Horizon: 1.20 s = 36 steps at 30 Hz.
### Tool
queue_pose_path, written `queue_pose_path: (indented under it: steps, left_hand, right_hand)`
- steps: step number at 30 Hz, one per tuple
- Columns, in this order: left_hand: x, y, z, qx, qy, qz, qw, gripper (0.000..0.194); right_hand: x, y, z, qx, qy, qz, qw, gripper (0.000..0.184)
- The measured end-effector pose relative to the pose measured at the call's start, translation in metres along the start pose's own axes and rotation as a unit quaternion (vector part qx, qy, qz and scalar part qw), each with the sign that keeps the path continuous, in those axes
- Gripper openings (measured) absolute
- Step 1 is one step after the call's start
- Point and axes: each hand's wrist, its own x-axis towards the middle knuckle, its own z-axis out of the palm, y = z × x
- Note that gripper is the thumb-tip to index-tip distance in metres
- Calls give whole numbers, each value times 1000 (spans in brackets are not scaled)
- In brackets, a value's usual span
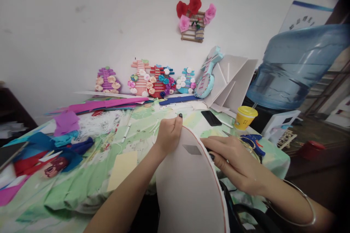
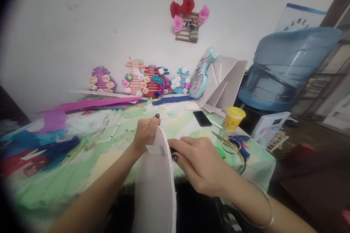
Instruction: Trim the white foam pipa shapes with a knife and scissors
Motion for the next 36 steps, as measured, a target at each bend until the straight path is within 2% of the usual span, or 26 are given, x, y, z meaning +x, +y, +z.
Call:
queue_pose_path:
  steps: [5,9,13,21,32,36]
  left_hand:
    - [-6,8,-1,-28,-14,6,999,44]
    - [-9,7,0,-98,-21,-16,995,45]
    - [-10,4,0,-114,-13,-20,993,45]
    - [-13,6,0,-104,-25,-21,994,47]
    - [-16,15,0,-111,-26,-37,993,48]
    - [-15,17,-4,-120,-27,-38,992,47]
  right_hand:
    - [0,-9,-3,6,-23,2,1000,20]
    - [-1,-11,-5,6,-38,4,999,20]
    - [0,-8,-5,5,-44,7,999,21]
    - [2,3,-2,36,-39,2,999,33]
    - [3,8,-1,43,-27,-22,998,35]
    - [1,8,0,48,7,-36,998,35]
